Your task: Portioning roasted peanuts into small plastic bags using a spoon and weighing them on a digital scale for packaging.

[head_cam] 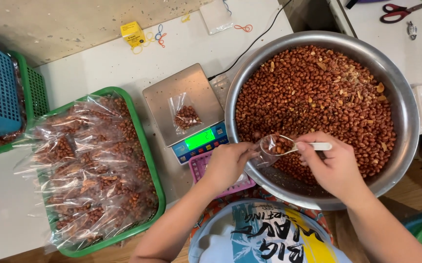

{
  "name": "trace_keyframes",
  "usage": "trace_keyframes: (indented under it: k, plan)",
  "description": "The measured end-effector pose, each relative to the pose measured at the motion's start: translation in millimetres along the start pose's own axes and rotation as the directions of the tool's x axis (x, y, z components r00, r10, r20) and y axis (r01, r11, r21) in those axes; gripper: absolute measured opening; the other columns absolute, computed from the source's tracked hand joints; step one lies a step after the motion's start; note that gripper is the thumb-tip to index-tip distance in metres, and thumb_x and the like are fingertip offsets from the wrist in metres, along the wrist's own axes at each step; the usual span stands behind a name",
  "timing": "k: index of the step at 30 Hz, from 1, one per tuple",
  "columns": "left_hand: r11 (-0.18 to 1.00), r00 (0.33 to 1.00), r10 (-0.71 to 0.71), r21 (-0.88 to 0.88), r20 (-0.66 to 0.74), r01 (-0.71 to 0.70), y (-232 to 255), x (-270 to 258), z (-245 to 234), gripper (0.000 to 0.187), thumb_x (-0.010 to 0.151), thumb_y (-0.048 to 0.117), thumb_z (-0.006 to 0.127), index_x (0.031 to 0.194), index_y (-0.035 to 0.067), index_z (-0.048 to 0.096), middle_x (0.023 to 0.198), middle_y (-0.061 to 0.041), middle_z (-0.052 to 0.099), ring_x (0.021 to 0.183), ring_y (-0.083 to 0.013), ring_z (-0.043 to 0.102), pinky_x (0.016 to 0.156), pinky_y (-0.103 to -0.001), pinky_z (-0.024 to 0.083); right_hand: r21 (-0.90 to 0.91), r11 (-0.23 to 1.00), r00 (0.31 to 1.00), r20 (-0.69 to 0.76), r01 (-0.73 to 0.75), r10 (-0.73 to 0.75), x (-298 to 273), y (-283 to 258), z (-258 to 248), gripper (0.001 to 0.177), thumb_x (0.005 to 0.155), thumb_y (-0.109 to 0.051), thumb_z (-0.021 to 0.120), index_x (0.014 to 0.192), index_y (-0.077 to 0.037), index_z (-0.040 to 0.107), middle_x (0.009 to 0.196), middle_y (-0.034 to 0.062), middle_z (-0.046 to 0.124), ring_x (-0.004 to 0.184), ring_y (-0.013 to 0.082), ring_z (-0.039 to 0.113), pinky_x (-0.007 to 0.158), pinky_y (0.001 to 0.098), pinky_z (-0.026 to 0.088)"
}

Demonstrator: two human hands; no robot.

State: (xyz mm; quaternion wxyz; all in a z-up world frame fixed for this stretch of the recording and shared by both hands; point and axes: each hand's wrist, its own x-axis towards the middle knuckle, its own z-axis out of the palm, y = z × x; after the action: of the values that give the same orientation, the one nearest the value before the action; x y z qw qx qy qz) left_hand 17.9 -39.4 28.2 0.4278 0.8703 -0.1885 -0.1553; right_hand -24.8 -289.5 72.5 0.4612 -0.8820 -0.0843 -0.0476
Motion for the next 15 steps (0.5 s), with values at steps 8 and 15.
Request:
trace_keyframes:
  k: [8, 15]
  plan:
    - [0.948, 0.982, -0.146, -0.267, 0.123, 0.175, 16.8, 19.5, 1.8, 0.021, 0.102, 0.018, 0.059, 0.11, 0.01, 0.076, 0.088, -0.006, 0.08, 0.08, -0.0162, 0.078, 0.069, -0.029, 0.06, -0.143, 0.989, 1.0, -0.011, 0.02, -0.021, 3.2, 10.9, -14.7, 0.016, 0.101, -0.017, 0.063, 0.104, -0.005, 0.073, 0.083, 0.0041, 0.072, 0.073, 0.0139, 0.067, 0.07, 0.028, 0.054]
    - [0.974, 0.946, -0.042, -0.196, 0.321, 0.11, 25.4, 39.1, 5.2, 0.026, 0.103, 0.024, 0.056, 0.121, 0.017, 0.073, 0.096, -0.002, 0.078, 0.074, -0.0141, 0.068, 0.069, -0.03, 0.055, -0.057, 0.996, 0.988, 0.14, -0.062, 0.07, 0.6, 27.3, -28.3, 0.018, 0.101, -0.02, 0.059, 0.1, -0.011, 0.075, 0.067, -0.002, 0.068, 0.058, 0.0088, 0.062, 0.058, 0.0235, 0.05]
